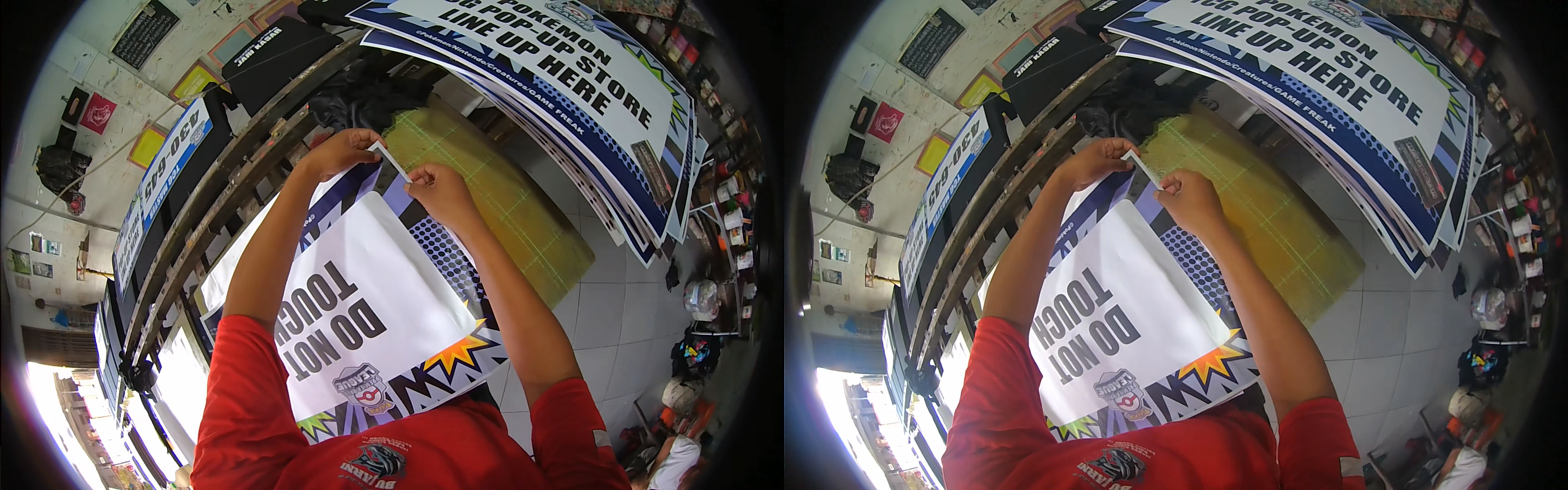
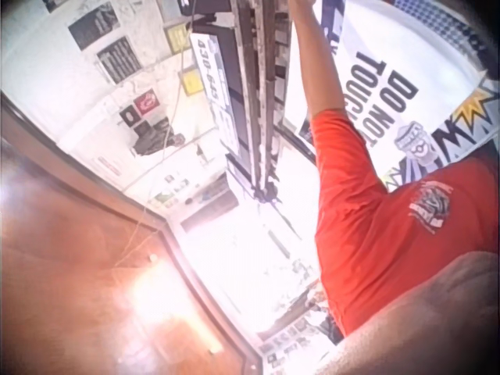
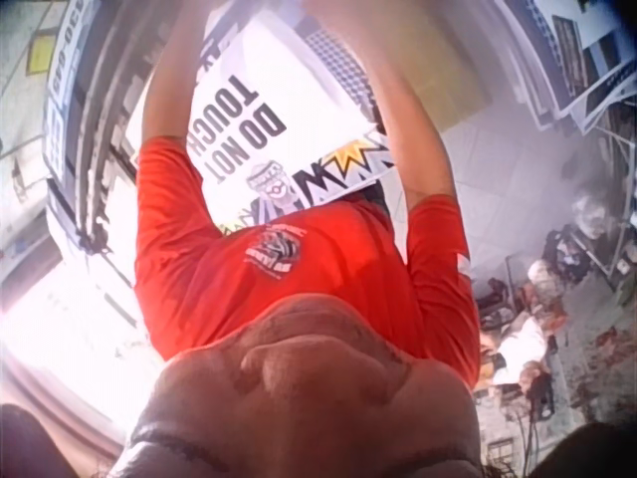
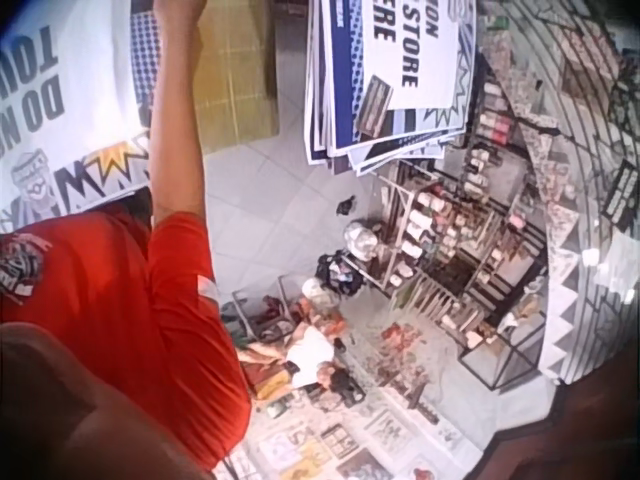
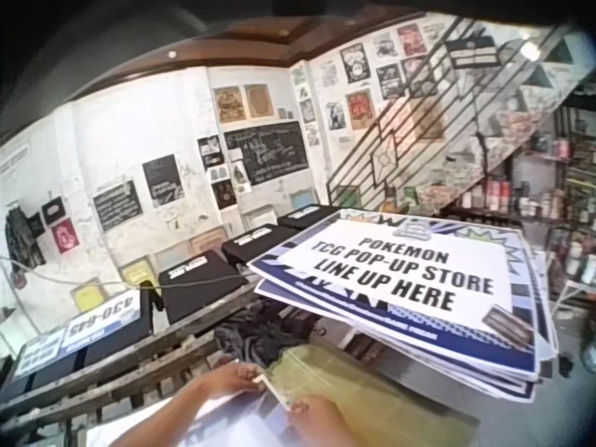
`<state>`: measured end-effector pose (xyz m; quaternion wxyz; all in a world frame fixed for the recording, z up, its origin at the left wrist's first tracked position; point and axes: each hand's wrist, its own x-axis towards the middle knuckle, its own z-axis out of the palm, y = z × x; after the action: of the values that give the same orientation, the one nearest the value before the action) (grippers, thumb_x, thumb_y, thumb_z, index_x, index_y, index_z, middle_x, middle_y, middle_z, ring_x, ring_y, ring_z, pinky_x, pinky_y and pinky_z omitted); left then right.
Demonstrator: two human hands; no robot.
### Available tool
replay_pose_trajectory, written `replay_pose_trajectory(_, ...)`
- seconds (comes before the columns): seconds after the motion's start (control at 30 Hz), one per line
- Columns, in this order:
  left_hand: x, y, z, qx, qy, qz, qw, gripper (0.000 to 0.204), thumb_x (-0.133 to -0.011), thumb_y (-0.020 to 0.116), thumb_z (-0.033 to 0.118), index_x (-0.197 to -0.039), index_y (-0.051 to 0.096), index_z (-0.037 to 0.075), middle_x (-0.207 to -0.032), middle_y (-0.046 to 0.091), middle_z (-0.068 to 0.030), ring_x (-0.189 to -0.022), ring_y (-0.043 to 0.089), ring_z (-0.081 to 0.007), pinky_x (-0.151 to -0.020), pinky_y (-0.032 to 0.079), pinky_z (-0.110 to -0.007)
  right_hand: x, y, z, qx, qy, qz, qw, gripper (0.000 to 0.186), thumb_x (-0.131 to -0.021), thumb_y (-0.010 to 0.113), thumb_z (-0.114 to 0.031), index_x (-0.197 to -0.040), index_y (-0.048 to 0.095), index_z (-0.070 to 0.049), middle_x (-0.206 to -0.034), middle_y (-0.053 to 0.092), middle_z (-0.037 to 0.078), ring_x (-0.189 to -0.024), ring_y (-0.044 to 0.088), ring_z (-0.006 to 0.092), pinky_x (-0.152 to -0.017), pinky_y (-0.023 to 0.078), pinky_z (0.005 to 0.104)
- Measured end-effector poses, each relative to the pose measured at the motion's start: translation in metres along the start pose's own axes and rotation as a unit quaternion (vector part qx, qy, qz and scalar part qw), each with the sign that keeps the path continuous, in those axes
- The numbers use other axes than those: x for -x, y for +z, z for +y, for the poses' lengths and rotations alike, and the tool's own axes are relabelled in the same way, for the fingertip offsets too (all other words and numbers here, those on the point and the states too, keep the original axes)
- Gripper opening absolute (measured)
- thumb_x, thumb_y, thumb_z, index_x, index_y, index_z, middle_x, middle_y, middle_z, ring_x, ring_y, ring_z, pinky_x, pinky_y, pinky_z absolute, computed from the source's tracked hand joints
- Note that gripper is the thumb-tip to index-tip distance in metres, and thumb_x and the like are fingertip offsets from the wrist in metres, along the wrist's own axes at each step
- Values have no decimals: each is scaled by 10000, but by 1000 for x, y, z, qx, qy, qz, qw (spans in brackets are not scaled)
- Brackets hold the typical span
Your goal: The person applies a protective film to printed signs by spraying liquid, peeling backing, aligning, and smoothing the surface. They handle multiple signs, using a spray bottle, a squeegee, and a cloth to remove bubbles and ensure adhesion.
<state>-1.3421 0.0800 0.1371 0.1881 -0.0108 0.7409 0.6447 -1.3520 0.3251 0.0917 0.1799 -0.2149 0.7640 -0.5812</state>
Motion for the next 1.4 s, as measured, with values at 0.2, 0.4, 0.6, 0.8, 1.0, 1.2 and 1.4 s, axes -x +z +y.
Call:
replay_pose_trajectory(0.2, -1, 0, 8, -22, -26, -11, 999, 256, -901, 562, -85, -1128, 621, 18, -1107, 656, -30, -1018, 608, -85, -944, 467, -233, -15, 6, -15, -58, 12, 5, 998, 245, -766, 792, -169, -931, 714, -7, -770, 697, 100, -683, 667, 185, -647, 515, 296)
replay_pose_trajectory(0.4, -2, 0, 10, -21, -35, -10, 999, 164, -921, 620, -6, -1079, 662, 2, -1018, 704, -15, -918, 618, -55, -875, 475, -200, -18, 8, -24, 6, 18, 34, 999, 207, -763, 792, -167, -872, 716, -8, -713, 677, 80, -652, 653, 178, -621, 503, 307)
replay_pose_trajectory(0.6, -7, -4, 1, -21, -17, -24, 999, 158, -918, 631, 2, -1070, 671, 2, -1034, 709, -27, -910, 625, -59, -870, 476, -194, -17, 8, -23, 5, 9, 48, 999, 169, -763, 783, -157, -816, 717, -11, -719, 680, 87, -653, 648, 187, -635, 503, 317)
replay_pose_trajectory(0.8, -9, -3, -7, -20, -18, -13, 1000, 194, -920, 630, 8, -1108, 678, -1, -1040, 716, -26, -917, 625, -58, -878, 470, -193, -20, 10, -15, 3, 18, 51, 999, 144, -767, 775, -148, -796, 720, -19, -709, 679, 88, -647, 646, 188, -629, 502, 322)
replay_pose_trajectory(1.0, -12, -1, -11, -29, -26, -14, 999, 171, -941, 606, 31, -1094, 682, 12, -1021, 712, 1, -890, 617, -42, -852, 466, -184, -21, 10, -10, -33, 47, 45, 997, 135, -776, 770, -140, -785, 718, -17, -697, 682, 91, -626, 638, 175, -617, 498, 317)
replay_pose_trajectory(1.2, -13, -3, -15, -50, -29, -7, 998, 143, -954, 583, 39, -1068, 668, 30, -992, 702, 20, -873, 610, -28, -803, 465, -178, -24, 12, -7, -31, 51, 45, 997, 123, -785, 763, -126, -793, 719, -11, -697, 685, 84, -622, 634, 161, -616, 497, 308)
replay_pose_trajectory(1.4, -11, 4, -7, -17, -20, -1, 1000, 130, -951, 588, 61, -1050, 667, 34, -983, 683, 18, -896, 589, -35, -831, 443, -186, -27, 10, -3, -144, 82, 12, 986, 137, -812, 740, -125, -816, 712, 9, -705, 684, 77, -633, 634, 151, -606, 495, 292)
